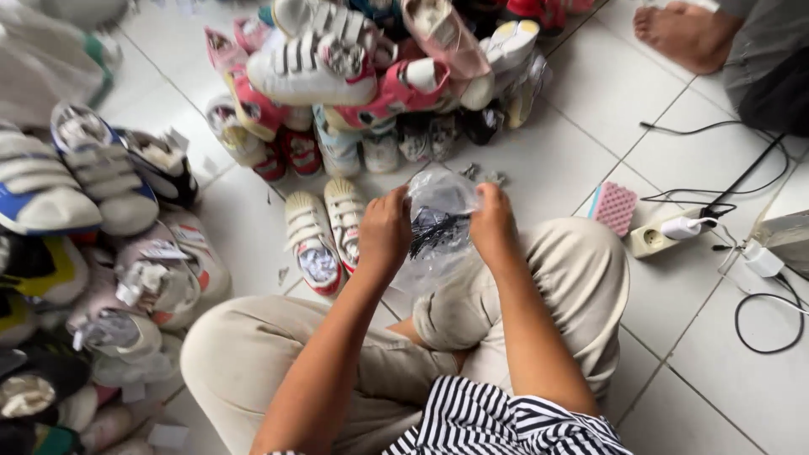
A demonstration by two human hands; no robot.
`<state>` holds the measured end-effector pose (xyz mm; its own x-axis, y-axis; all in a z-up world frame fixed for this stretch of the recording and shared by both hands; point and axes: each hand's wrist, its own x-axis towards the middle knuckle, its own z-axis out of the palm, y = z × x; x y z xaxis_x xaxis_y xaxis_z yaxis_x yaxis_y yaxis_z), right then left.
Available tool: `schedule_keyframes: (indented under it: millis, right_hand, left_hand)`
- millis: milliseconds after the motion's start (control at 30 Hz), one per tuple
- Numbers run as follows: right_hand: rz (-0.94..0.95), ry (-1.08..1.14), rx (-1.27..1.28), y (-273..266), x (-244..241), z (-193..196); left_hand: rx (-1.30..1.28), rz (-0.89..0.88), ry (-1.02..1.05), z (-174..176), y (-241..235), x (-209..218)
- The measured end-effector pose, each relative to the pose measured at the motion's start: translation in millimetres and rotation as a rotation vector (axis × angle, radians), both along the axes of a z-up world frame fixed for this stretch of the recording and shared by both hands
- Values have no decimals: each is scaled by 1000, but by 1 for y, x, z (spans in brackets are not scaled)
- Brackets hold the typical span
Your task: The person sits on the floor surrounded by shoes and attaches small tags to them. They handle black sandals and white sneakers, securing tags to the straps or tongue of each shoe.
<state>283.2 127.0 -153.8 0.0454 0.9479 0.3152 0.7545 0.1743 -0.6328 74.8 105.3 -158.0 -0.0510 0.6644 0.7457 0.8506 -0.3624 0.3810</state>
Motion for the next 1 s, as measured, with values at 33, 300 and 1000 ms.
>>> schedule_keyframes:
  millis: [33, 300, 1000]
  right_hand:
    - [57, -206, -390, 1, 4, -18]
    - [272, -173, 80, -16, -19, 5]
    - [619, -918, -571, 27, -60, -20]
  left_hand:
    - [-78, 16, 60, -22, -1, 2]
    - [-612, 40, -190, -49, -28, -16]
    - [-509, 178, 470, -77, -43, -23]
